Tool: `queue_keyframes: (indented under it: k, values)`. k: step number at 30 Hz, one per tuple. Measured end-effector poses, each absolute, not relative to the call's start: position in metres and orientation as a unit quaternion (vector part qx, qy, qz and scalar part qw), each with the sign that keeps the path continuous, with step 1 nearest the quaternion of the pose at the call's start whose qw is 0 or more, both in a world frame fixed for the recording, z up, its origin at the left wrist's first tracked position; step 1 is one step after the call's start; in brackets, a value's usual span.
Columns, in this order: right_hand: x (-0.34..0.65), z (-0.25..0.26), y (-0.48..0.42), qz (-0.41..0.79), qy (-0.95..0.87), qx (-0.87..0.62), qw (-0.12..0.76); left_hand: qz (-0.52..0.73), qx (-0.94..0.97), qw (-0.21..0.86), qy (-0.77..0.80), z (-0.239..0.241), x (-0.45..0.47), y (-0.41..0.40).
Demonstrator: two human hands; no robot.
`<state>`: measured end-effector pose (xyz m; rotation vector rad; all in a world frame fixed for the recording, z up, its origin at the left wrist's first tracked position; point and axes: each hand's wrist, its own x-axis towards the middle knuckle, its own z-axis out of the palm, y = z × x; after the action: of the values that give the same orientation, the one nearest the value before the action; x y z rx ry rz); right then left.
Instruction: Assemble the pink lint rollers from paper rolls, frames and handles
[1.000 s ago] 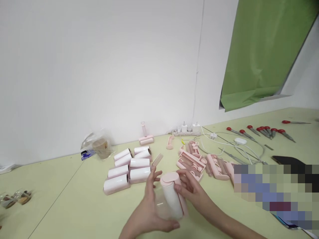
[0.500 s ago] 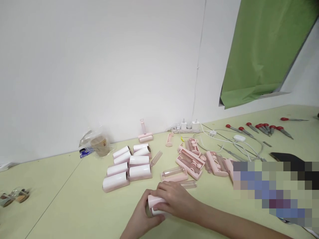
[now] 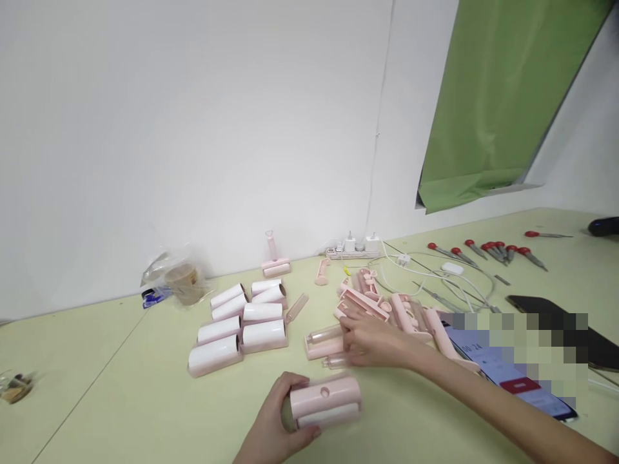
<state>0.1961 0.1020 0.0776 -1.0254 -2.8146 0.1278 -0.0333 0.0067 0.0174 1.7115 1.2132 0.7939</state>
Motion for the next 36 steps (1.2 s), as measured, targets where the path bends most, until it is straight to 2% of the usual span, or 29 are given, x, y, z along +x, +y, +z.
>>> queue_keyframes:
  k: [5,9,11,16,24,30,36]
  values:
    - [0.204,0.069,0.086,0.038,-0.938,-0.342,0.044,0.32,0.697,0.441,0.467,0.014,-0.029,0.003]
    - [0.217,0.106,0.076,0.18,-0.906,-0.374,0.084,0.333,0.696,0.433,0.467,0.012,-0.026,0.002]
    - [0.217,0.126,0.071,0.21,-0.916,-0.337,0.067,0.334,0.697,0.43,0.467,0.012,-0.026,0.002]
    - [0.193,0.151,0.058,0.085,-0.97,-0.227,-0.01,0.334,0.7,0.425,0.467,0.015,-0.025,0.001]
    - [0.157,0.171,0.051,-0.018,-0.971,-0.185,-0.149,0.337,0.696,0.43,0.466,0.015,-0.025,0.002]
    - [0.149,0.173,0.06,0.012,-0.96,-0.226,-0.166,0.331,0.696,0.433,0.467,0.016,-0.025,0.002]
    - [0.142,0.171,0.053,-0.028,-0.97,-0.167,-0.177,0.334,0.698,0.429,0.466,0.015,-0.025,0.001]
